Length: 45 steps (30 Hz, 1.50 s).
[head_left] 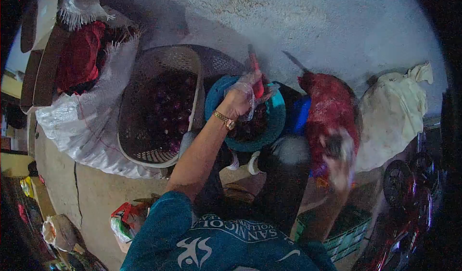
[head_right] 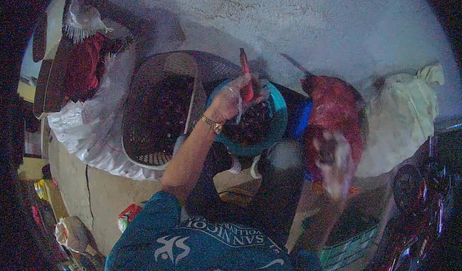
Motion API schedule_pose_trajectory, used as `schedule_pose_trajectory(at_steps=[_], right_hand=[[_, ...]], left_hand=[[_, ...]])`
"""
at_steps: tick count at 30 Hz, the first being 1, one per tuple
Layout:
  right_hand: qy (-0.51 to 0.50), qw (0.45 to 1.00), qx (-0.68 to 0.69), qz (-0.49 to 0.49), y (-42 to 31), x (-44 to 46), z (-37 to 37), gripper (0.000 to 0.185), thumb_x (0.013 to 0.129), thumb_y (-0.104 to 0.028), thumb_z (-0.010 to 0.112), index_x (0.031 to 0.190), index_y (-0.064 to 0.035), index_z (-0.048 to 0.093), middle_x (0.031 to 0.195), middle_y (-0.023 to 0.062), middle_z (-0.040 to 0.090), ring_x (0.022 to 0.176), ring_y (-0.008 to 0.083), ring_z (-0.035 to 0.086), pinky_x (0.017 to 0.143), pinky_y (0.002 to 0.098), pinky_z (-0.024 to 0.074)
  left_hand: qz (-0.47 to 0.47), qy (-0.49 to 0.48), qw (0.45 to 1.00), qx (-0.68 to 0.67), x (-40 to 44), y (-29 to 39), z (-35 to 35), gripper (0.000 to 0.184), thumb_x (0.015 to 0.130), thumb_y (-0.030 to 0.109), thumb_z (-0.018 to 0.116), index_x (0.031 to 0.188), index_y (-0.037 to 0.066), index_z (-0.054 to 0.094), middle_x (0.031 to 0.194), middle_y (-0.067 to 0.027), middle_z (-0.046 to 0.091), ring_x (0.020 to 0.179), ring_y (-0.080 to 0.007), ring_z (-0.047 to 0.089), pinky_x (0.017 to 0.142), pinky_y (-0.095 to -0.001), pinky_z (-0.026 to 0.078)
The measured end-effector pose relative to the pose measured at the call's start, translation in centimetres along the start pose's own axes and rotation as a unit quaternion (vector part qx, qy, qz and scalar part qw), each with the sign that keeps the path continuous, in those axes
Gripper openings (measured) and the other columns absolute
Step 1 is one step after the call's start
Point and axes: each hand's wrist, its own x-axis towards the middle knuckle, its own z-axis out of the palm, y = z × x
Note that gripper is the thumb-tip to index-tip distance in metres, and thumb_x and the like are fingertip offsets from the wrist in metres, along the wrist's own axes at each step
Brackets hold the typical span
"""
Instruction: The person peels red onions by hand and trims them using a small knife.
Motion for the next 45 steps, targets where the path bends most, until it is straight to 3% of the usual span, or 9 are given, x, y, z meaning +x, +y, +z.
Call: schedule_pose_trajectory(at_steps=[4,6,16,19,21,30,37,39,45], right_hand=[[-0.111,0.959,-0.185,-0.184,4.0,8.7,6.1,0.043,0.093,-0.035,0.051,0.124,-0.0059,0.048,0.108,0.007,0.052,0.093,0.0193,0.058,0.079,0.034,0.0498],[-0.163,0.979,0.112,0.048,3.8,11.5,9.4,0.05,0.092,-0.045,0.05,0.122,-0.0055,0.051,0.106,0.0068,0.053,0.094,0.0172,0.054,0.079,0.0349,0.0493],[-0.265,0.933,0.203,0.138,6.7,15.9,14.7,0.064,0.085,-0.057,0.054,0.123,-0.005,0.05,0.117,0.0081,0.053,0.101,0.0211,0.051,0.087,0.0356,0.0448],[-0.249,0.84,-0.326,-0.356,9.4,17.3,13.8,0.069,0.083,-0.059,0.056,0.124,-0.0031,0.049,0.119,0.0081,0.053,0.101,0.0214,0.052,0.089,0.0361,0.0433],[-0.231,0.964,0.051,0.124,6.3,15.8,15.6,0.069,0.081,-0.054,0.062,0.124,-0.0018,0.049,0.115,0.0082,0.055,0.096,0.0219,0.056,0.085,0.0358,0.0473],[-0.22,0.914,0.288,0.183,3.5,16.0,14.6,0.038,0.083,-0.042,0.066,0.099,-0.0081,0.06,0.09,0.006,0.062,0.082,0.0199,0.062,0.069,0.0343,0.0543],[-0.257,0.875,0.381,0.149,3.7,16.4,13.3,0.025,0.088,-0.031,0.06,0.098,-0.0085,0.06,0.091,0.0086,0.064,0.088,0.0239,0.063,0.072,0.0433,0.0541],[-0.368,0.828,0.393,0.157,3.1,15.9,13.4,0.024,0.091,-0.031,0.056,0.095,-0.0086,0.062,0.093,0.0087,0.065,0.089,0.0259,0.063,0.075,0.0447,0.0537],[-0.337,0.843,0.391,0.147,3.3,15.9,14.3,0.025,0.092,-0.031,0.054,0.094,-0.0074,0.063,0.094,0.0081,0.065,0.089,0.0257,0.063,0.077,0.0423,0.0539]], left_hand=[[0.034,-0.019,0.999,0.026,-0.2,0.4,0.3,0.026,0.089,0.029,0.06,0.1,0.006,0.058,0.097,-0.0057,0.063,0.091,-0.0205,0.06,0.084,-0.0364,0.05],[0.043,-0.007,0.997,0.06,-0.6,0.7,1.0,0.028,0.089,0.032,0.06,0.101,0.008,0.059,0.096,-0.0022,0.062,0.09,-0.0156,0.058,0.083,-0.0317,0.048],[0.092,-0.01,0.97,0.226,-0.5,0.4,0.7,0.031,0.092,0.03,0.056,0.112,0.006,0.056,0.104,0.0,0.057,0.095,-0.011,0.051,0.086,-0.0288,0.042],[0.081,-0.05,0.958,0.271,-1.0,0.2,0.6,0.04,0.091,0.03,0.057,0.121,0.004,0.051,0.114,-0.0031,0.053,0.103,-0.0144,0.049,0.091,-0.0316,0.04],[0.118,-0.067,0.924,0.358,-0.8,0.0,1.2,0.048,0.089,0.03,0.06,0.126,0.003,0.047,0.122,-0.0061,0.048,0.109,-0.017,0.047,0.096,-0.0329,0.038],[0.179,-0.128,0.775,0.593,-0.8,3.0,1.6,0.054,0.075,0.02,0.076,0.12,0.005,0.05,0.123,-0.0088,0.049,0.118,-0.0203,0.044,0.1,-0.0356,0.036],[0.224,-0.074,0.844,0.482,-1.0,3.4,1.3,0.066,0.071,0.015,0.078,0.127,0.007,0.045,0.122,-0.0086,0.052,0.113,-0.021,0.049,0.098,-0.0363,0.04],[0.265,-0.048,0.7,0.661,-1.3,3.9,1.4,0.075,0.07,0.014,0.078,0.133,0.007,0.038,0.123,-0.0083,0.051,0.111,-0.0208,0.051,0.096,-0.0338,0.042],[0.249,-0.01,0.781,0.572,-0.6,1.8,1.4,0.069,0.071,0.011,0.077,0.129,0.007,0.041,0.118,-0.0066,0.053,0.109,-0.0182,0.05,0.096,-0.0318,0.042]])
